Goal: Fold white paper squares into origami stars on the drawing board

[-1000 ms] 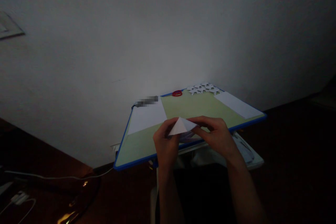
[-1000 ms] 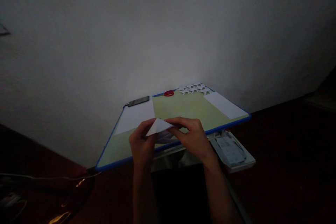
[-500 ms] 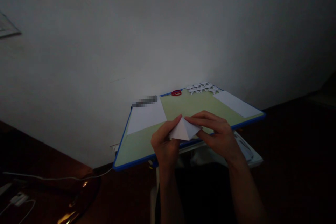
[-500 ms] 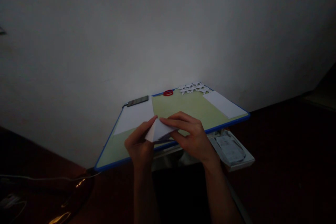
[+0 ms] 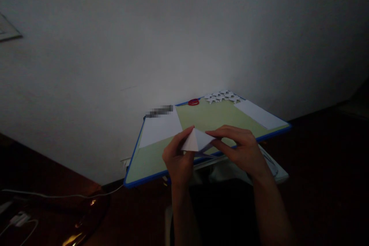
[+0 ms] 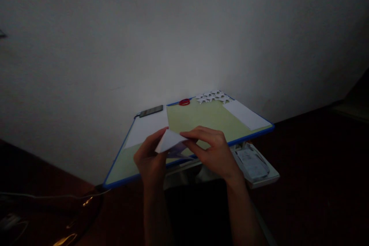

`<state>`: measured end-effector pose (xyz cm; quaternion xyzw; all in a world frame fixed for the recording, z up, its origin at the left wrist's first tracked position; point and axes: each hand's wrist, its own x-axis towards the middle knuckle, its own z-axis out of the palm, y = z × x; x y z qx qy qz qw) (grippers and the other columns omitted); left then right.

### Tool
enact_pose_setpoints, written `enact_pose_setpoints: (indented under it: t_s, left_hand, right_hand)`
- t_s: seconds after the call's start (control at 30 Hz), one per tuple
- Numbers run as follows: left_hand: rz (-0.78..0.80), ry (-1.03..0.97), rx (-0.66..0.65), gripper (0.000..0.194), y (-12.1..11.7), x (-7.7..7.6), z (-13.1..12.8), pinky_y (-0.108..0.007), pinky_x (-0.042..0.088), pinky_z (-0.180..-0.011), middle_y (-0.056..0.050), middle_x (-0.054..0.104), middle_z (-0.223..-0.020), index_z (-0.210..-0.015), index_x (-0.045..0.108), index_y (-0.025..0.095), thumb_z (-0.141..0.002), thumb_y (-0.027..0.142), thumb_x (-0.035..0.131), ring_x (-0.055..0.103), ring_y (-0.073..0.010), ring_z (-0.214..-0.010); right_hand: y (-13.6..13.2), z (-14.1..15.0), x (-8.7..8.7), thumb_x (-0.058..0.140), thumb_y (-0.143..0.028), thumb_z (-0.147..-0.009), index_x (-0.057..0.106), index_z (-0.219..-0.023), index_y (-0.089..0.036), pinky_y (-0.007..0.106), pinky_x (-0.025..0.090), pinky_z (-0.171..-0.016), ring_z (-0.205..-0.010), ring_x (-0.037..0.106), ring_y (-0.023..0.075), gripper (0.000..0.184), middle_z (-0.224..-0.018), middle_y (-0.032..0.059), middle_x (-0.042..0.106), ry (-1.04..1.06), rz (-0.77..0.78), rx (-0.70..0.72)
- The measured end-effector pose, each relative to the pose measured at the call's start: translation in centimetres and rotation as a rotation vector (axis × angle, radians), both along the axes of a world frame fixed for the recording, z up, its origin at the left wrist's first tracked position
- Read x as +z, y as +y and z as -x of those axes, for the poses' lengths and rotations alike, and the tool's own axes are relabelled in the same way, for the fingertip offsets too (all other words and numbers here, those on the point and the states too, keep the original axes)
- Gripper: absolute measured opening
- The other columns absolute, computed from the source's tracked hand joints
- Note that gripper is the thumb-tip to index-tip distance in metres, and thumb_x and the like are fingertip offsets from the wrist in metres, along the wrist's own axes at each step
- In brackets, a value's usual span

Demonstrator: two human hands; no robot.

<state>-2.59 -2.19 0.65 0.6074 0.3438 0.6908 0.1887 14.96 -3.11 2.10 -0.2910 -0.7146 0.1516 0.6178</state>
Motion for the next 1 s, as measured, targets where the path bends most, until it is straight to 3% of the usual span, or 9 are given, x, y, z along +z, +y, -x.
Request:
enact_pose_setpoints:
  t_s: [0.17, 0.33, 0.6, 0.77, 0.93, 1.0]
  left_hand:
    - [0.072, 0.123, -0.055, 0.040, -0.2, 0.3, 0.4, -0.031, 0.059, -0.085, -0.006, 0.077, -0.114, -0.115, 0.076, 0.025, -0.076, 0.015, 0.078, 0.073, -0.0238, -0.101]
    - [0.149, 0.054, -0.061, 0.036, -0.3, 0.5, 0.0, -0.031, 0.059, -0.086, -0.005, 0.078, -0.110, -0.112, 0.077, 0.025, -0.077, 0.016, 0.078, 0.074, -0.0221, -0.099]
    - [0.297, -0.115, -0.054, 0.046, -0.5, 0.9, -0.9, -0.021, 0.053, -0.053, 0.002, 0.074, -0.073, -0.116, 0.059, 0.023, -0.077, 0.030, 0.082, 0.069, -0.0149, -0.059]
    - [0.313, -0.166, -0.098, 0.037, -0.6, 1.2, -1.0, -0.020, 0.051, -0.053, 0.003, 0.072, -0.071, -0.101, 0.055, 0.023, -0.077, 0.030, 0.082, 0.069, -0.0146, -0.060]
    - [0.316, -0.193, -0.071, 0.041, -0.4, 1.1, -0.9, -0.019, 0.049, -0.051, 0.003, 0.071, -0.071, -0.103, 0.055, 0.024, -0.074, 0.030, 0.084, 0.067, -0.0136, -0.059]
    - [0.318, -0.199, -0.062, 0.042, -0.4, 1.1, -1.0, -0.019, 0.050, -0.051, 0.003, 0.071, -0.071, -0.104, 0.055, 0.024, -0.074, 0.031, 0.084, 0.068, -0.0138, -0.060]
  right_hand:
    - [0.0, -0.2, -0.4, 0.075, -0.017, -0.087, 0.079, -0.105, -0.027, 0.027, 0.059, -0.078, -0.086, 0.076, 0.0174, 0.021, -0.096, 0.0004, 0.081, -0.011, 0.039, -0.053]
    - [0.2, -0.5, -0.7, 0.070, -0.018, -0.091, 0.077, -0.111, -0.028, 0.030, 0.060, -0.085, -0.093, 0.076, 0.0185, 0.023, -0.104, 0.0005, 0.080, -0.072, 0.062, 0.000]
    - [0.4, -0.8, -0.8, 0.060, -0.017, -0.097, 0.071, -0.126, -0.031, 0.028, 0.055, -0.086, -0.097, 0.072, 0.0161, 0.033, -0.109, 0.0016, 0.077, -0.111, 0.093, 0.089]
    - [0.4, -1.4, -0.8, 0.063, -0.028, -0.097, 0.067, -0.131, -0.031, 0.030, 0.053, -0.083, -0.096, 0.068, 0.0176, 0.034, -0.109, 0.0038, 0.073, -0.088, 0.139, 0.217]
    - [0.5, -2.0, -1.2, 0.075, -0.051, -0.085, 0.059, -0.141, -0.028, 0.038, 0.052, -0.086, -0.094, 0.065, 0.0219, 0.063, -0.109, 0.0071, 0.069, -0.136, 0.149, 0.337]
    - [0.7, -1.8, -1.2, 0.079, -0.050, -0.080, 0.060, -0.139, -0.028, 0.039, 0.053, -0.086, -0.094, 0.065, 0.0217, 0.066, -0.109, 0.0067, 0.069, -0.127, 0.157, 0.324]
